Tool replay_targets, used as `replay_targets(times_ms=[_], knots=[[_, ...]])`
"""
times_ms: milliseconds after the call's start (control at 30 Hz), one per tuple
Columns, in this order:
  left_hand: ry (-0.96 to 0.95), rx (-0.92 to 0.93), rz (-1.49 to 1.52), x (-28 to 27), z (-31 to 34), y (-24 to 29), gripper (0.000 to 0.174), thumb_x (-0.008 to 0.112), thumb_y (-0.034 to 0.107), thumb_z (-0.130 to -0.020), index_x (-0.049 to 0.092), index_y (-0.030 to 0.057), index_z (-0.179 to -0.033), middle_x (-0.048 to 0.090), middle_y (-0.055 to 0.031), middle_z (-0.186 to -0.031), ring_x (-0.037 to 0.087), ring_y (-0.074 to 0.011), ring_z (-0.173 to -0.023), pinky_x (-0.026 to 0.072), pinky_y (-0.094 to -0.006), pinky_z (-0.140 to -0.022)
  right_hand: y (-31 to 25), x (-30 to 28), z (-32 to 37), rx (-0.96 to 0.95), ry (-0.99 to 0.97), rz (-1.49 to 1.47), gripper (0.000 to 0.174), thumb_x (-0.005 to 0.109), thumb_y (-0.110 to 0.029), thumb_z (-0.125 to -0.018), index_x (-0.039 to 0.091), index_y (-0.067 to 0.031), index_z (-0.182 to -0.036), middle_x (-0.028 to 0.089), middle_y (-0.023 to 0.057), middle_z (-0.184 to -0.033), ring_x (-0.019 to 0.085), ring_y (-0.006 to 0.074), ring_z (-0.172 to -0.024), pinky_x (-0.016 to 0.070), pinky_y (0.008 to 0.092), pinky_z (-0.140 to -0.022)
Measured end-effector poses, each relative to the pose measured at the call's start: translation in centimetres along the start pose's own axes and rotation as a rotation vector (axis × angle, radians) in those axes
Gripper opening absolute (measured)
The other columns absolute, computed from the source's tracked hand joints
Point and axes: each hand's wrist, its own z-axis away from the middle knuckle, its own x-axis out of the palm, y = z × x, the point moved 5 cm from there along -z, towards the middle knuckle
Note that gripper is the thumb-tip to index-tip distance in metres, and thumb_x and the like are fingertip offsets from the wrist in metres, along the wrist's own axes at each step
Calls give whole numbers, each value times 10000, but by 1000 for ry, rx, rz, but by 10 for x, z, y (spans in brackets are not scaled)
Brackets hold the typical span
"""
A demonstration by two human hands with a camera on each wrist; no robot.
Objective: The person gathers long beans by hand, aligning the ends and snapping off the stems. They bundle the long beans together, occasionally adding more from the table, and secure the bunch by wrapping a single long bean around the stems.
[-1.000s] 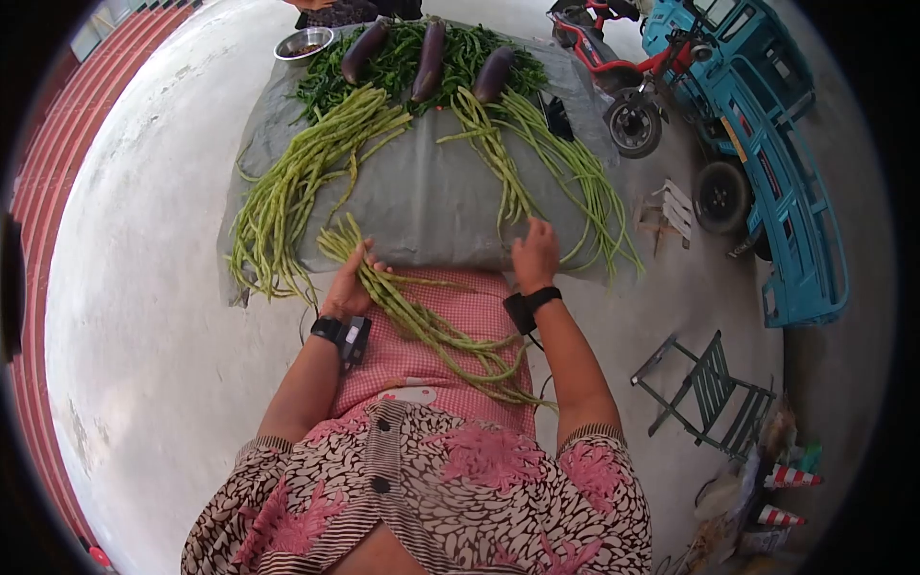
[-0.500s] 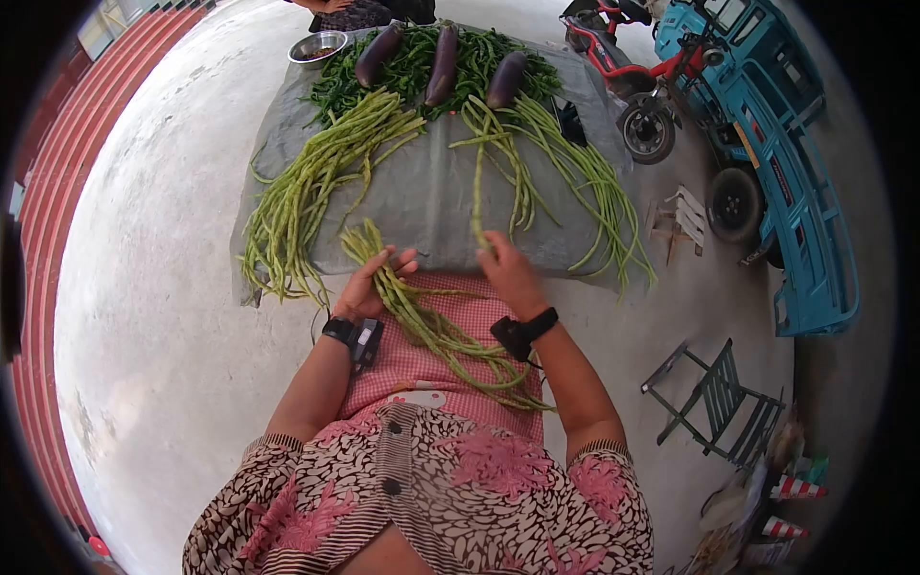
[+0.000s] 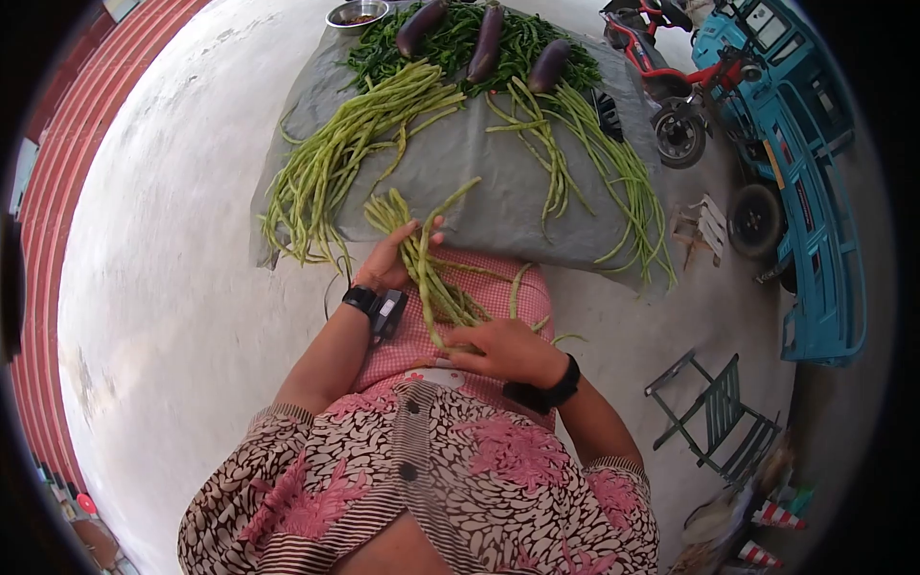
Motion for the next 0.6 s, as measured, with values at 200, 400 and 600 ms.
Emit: replay_targets(times_ms=[200,400,600], knots=[[-64,-46,-21,-5,-2,1,447,534,347,-961,513,75,-1315,647,-77,-995,621,-186,-820,542,-384,-740,-1,-9,40,186,-190,47,249,604,-328,-871,668,-149,-1033,664,111,-785,647,313,-724,486,412,-641],[-53,-65,3,-18,-6,-2,412,550,339,-962,521,93,-1291,634,-57,-953,614,-182,-870,537,-395,-769,13,-18,62,313,14,53,280,600,-319,-865,658,-108,-1039,665,139,-854,650,322,-782,490,398,-678],[-49,81,92,-22,-11,1,317,618,275,-934,519,127,-1196,605,0,-929,614,-180,-906,539,-425,-795,29,-23,75,446,46,60,295,576,-315,-874,641,-82,-1042,655,169,-891,631,361,-830,487,411,-719]])
